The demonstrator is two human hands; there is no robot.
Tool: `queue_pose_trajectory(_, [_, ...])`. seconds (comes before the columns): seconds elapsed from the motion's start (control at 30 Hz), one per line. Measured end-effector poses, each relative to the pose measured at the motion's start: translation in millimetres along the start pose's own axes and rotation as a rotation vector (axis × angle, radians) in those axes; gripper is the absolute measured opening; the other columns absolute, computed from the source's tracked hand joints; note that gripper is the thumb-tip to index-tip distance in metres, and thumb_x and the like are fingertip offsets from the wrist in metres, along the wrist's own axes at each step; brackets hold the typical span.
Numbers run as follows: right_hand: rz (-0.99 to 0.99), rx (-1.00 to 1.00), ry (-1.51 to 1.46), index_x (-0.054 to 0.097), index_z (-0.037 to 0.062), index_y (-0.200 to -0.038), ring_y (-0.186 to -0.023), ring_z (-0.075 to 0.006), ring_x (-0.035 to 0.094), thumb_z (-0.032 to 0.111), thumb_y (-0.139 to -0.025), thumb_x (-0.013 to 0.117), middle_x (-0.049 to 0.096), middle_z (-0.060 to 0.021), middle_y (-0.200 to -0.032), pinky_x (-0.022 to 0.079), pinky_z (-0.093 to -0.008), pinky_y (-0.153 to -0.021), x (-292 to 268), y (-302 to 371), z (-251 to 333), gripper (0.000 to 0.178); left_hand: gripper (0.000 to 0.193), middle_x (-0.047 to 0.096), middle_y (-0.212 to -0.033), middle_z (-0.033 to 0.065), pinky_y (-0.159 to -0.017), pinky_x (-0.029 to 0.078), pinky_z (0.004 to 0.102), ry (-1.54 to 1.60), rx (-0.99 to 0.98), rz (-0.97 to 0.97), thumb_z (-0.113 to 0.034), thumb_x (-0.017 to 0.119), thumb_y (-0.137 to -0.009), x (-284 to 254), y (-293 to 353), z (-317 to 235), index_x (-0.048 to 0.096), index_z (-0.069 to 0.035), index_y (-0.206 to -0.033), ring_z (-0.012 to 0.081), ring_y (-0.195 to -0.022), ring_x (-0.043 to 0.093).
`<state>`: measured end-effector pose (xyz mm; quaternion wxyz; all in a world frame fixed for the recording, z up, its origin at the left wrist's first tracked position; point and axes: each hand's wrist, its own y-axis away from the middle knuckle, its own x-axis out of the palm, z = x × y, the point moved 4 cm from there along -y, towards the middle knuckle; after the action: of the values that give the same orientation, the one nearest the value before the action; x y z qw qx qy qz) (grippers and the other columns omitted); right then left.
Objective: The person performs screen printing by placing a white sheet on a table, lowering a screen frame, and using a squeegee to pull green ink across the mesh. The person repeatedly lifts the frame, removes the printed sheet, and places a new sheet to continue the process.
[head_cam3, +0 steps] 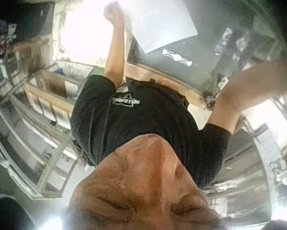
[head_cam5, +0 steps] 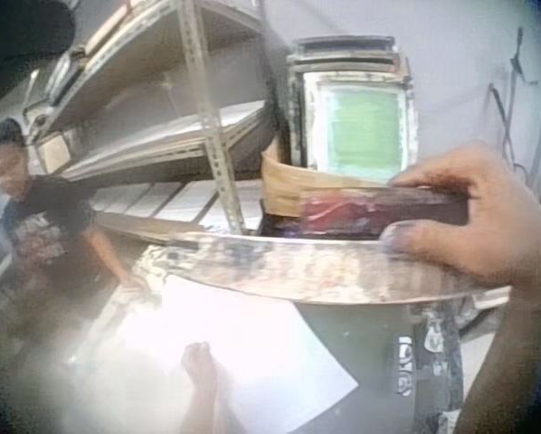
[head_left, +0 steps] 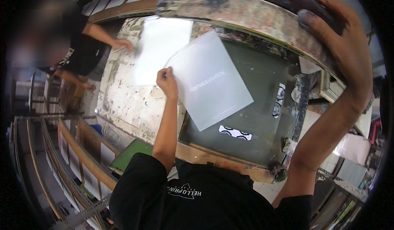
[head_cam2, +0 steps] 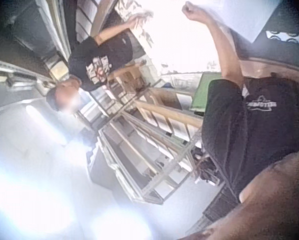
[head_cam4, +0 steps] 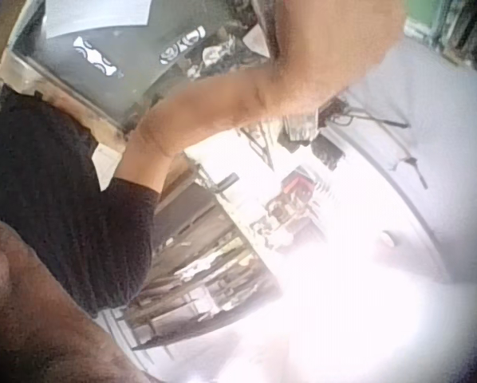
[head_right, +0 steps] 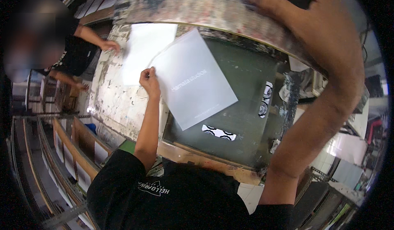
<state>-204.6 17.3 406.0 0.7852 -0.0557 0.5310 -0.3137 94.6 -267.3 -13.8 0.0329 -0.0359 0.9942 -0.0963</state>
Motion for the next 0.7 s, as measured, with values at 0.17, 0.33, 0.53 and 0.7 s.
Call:
queue_pose_trajectory(0.17, [0.013,-0.010,0.021,0.064,0.0029,-0.131,-0.112,-0.0225,0.065,0.025,-0.093,0.073,0.069,-0.0149,-0.123,0.048,-0.0344,-0.102,0.3,0.3,-11.4,0.045,0.014,0.062,-0.082,0.0041,-0.068,0.046,0.0296,-0.111,-0.023,-0.275,-0.011,0.074,-0.090,-145.4,-52.7,41.5,0.065,0.001,-0.089,0.0136,-0.074,0.053])
queue_pose_trajectory(0.33, [0.032,0.060,0.047,0.064,0.0037,-0.133,-0.114,-0.0228,0.065,0.026,-0.093,0.073,0.068,-0.0154,-0.124,0.047,-0.0342,-0.104,3.3,1.0,-4.2,0.047,0.029,0.065,-0.096,0.0165,-0.086,0.049,0.0424,-0.505,-0.079,-0.677,-0.020,0.075,-0.091,-245.5,-73.8,44.1,0.064,0.006,-0.098,0.0304,-0.092,0.060])
queue_pose_trajectory(0.53, [-0.045,0.020,-0.002,0.066,0.0010,-0.127,-0.105,-0.0230,0.068,0.035,-0.088,0.078,0.070,-0.0173,-0.118,0.050,-0.0338,-0.097,3.1,5.3,1.2,0.052,0.023,0.068,-0.106,0.0108,-0.094,0.045,0.0425,-0.651,0.762,-0.110,-0.018,0.085,-0.078,-104.0,-30.9,-45.3,0.072,-0.006,-0.093,0.0298,-0.103,0.062])
queue_pose_trajectory(0.7, [-0.014,0.019,-0.017,0.067,0.0001,-0.125,-0.100,-0.0213,0.070,0.039,-0.086,0.079,0.072,-0.0159,-0.114,0.051,-0.0314,-0.093,2.0,0.0,2.0,0.056,0.027,0.068,-0.103,0.0053,-0.088,0.048,0.0416,-0.674,0.430,0.450,-0.026,0.088,-0.071,-9.0,-1.9,-10.6,0.081,-0.015,-0.094,0.0274,-0.098,0.063])
